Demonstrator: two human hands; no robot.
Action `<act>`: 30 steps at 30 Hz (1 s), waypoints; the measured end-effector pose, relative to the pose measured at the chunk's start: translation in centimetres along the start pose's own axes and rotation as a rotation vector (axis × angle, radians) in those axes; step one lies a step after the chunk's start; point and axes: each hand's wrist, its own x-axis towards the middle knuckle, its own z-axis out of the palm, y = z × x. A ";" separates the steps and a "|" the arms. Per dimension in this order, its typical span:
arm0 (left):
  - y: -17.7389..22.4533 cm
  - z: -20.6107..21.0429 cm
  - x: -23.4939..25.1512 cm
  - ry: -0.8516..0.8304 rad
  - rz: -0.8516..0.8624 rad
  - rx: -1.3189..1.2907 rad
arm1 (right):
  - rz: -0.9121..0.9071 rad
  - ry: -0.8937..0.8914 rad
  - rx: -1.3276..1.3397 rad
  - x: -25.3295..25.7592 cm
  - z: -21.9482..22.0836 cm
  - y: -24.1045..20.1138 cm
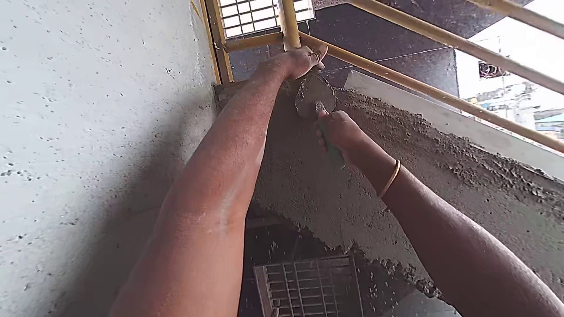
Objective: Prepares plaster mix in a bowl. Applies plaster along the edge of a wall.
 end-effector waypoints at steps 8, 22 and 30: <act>0.8 0.6 1.0 -0.059 -0.007 0.135 | 0.003 0.088 -0.086 -4.9 -3.7 1.2; -2.1 11.0 -5.5 0.631 -0.064 0.249 | -0.167 0.148 -1.141 1.2 -11.3 -13.5; -2.0 13.8 -3.7 0.534 -0.124 0.302 | -0.199 0.029 -1.326 5.5 -7.5 -14.8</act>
